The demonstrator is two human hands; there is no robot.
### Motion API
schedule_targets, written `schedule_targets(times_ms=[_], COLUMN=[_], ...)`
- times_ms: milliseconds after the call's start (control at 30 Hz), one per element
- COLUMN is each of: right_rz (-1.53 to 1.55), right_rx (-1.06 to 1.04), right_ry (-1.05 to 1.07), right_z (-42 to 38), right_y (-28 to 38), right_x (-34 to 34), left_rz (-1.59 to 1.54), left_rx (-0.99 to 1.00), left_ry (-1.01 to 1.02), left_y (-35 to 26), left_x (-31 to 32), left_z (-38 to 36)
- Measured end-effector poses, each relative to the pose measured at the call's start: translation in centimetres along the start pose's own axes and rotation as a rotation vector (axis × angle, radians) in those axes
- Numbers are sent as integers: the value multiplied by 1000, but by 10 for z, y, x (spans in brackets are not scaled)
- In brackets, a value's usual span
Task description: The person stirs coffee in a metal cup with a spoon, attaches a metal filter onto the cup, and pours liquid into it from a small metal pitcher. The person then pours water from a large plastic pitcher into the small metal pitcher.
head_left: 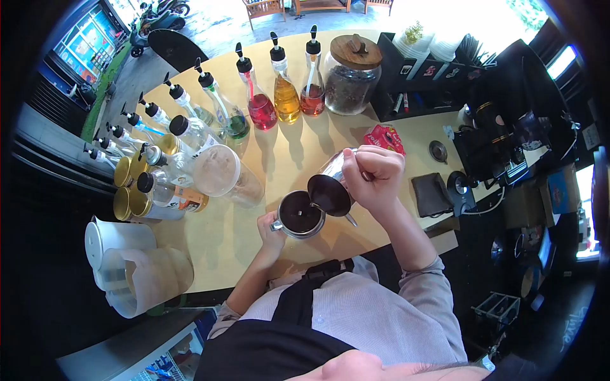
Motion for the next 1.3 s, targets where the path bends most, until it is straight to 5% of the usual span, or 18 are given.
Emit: schedule_targets(times_ms=[500, 600, 733, 933, 1300], right_rz=[-29, 233, 509, 566, 500], right_rx=[66, 530, 798, 818, 878], right_ry=[1, -165, -382, -669, -852], right_z=[1, -17, -51, -99, -141], right_y=[-12, -45, -90, -133, -166], right_x=[8, 11, 8, 7, 14], left_rz=[-141, -24, -35, -121, -108], left_rx=[33, 72, 53, 26, 25], left_ry=[28, 134, -29, -89, -100], left_y=[2, -8, 5, -2, 7], left_x=[-8, -5, -2, 4, -2], left_z=[-3, -1, -3, -3, -2])
Point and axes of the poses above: each hand's wrist, its own z-axis towards the middle knuckle, its own x-axis out of the palm, y = z × x, the point moved 2 cm from there along z, towards the middle knuckle, and after that the axes turned 4 degrees about y, right-handed, at the moved point
